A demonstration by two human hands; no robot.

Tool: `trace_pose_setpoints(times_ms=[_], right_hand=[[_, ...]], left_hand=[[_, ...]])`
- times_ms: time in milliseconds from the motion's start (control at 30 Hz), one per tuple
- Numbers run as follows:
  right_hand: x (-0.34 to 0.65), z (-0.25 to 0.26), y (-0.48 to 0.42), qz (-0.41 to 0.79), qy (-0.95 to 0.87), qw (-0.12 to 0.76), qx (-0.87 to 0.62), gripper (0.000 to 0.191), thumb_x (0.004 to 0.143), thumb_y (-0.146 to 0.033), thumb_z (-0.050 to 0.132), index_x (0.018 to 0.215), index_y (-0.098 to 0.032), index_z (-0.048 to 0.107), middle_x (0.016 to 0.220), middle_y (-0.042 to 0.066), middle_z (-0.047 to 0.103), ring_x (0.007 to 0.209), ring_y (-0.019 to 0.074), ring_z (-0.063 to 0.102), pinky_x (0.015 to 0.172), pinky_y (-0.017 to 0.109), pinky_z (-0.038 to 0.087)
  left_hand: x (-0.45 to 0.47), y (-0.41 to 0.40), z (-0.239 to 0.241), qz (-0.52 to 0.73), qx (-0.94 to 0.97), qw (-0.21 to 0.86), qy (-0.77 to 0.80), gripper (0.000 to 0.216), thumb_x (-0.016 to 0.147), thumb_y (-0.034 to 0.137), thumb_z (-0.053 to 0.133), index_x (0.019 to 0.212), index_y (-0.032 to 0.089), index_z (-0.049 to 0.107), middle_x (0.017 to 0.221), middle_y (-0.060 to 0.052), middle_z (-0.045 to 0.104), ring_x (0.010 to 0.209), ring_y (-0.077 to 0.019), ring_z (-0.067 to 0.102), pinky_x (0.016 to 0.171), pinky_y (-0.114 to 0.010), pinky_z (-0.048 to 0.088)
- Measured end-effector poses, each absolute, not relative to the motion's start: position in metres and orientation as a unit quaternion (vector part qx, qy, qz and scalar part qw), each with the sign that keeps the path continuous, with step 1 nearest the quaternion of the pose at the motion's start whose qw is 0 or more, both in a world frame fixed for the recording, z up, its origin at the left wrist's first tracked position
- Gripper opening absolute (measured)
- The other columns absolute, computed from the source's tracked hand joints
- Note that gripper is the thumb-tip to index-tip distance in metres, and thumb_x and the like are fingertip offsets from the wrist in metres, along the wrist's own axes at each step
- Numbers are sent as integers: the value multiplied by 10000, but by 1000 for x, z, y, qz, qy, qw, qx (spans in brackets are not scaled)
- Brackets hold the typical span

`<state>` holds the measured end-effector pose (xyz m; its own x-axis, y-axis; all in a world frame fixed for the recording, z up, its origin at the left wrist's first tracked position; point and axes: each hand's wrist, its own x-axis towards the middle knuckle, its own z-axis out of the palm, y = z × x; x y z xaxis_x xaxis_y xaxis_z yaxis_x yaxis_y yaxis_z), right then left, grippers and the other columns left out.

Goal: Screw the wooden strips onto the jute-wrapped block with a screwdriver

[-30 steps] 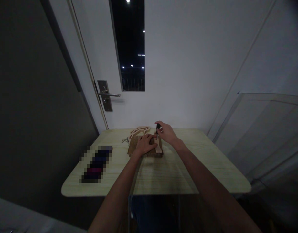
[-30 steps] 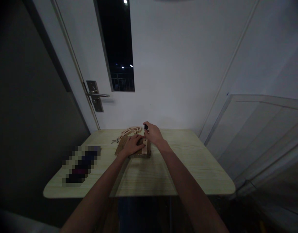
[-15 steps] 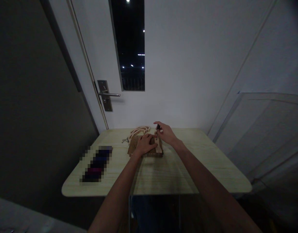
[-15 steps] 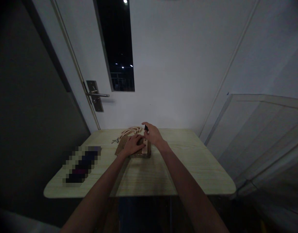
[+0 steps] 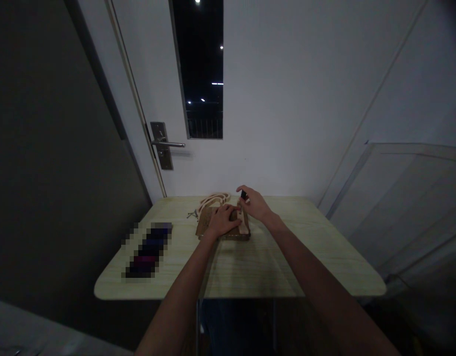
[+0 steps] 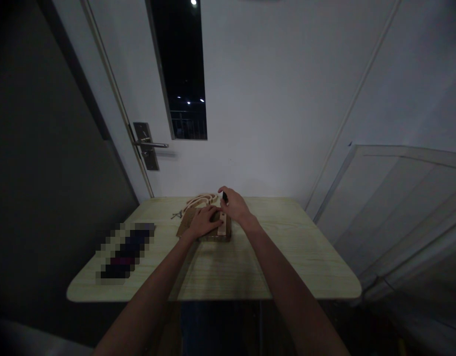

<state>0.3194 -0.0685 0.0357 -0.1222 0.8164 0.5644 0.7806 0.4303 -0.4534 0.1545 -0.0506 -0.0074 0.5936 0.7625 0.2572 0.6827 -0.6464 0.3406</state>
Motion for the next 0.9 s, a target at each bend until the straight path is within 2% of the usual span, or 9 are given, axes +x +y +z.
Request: trace_pose_setpoints(times_ms=[167, 300, 500, 733, 900], right_hand=[[315, 39, -70, 43, -749, 391, -534, 422, 762, -25, 456, 1136, -208, 526, 897, 32, 636, 768, 141, 590, 710, 254, 480], [315, 40, -71, 19, -747, 378, -546, 442, 783, -50, 494, 1193, -212, 515, 873, 33, 651, 726, 147, 589, 719, 274, 482], [316, 40, -70, 12, -744, 380, -549, 306, 797, -104, 537, 1087, -190, 585, 924, 63, 661, 754, 164, 595, 741, 306, 489], [316, 38, -72, 11, -741, 392, -546, 450, 796, -39, 439, 1218, -167, 524, 980, 90, 658, 843, 174, 603, 820, 323, 477], [321, 35, -72, -18, -730, 379, -568, 433, 832, -78, 478, 1246, -203, 494, 882, 56, 654, 769, 168, 591, 763, 304, 464]], left_hand=[[154, -53, -4, 189, 885, 104, 412, 454, 840, 434, 571, 1256, 258, 531, 1309, -53, 531, 1235, -264, 470, 1082, -475, 299], [154, -53, -5, 197, 886, 102, 407, 451, 838, 429, 573, 1254, 260, 532, 1309, -49, 535, 1241, -257, 467, 1084, -459, 300], [155, -52, -6, 190, 884, 105, 414, 460, 836, 441, 575, 1262, 272, 530, 1320, -51, 526, 1255, -270, 455, 1084, -478, 295], [155, -53, -4, 188, 885, 102, 414, 457, 838, 436, 576, 1260, 266, 526, 1323, -53, 529, 1255, -263, 458, 1085, -468, 298], [155, -54, -4, 189, 885, 106, 412, 449, 843, 423, 566, 1261, 266, 529, 1304, -55, 536, 1253, -269, 459, 1081, -478, 302]])
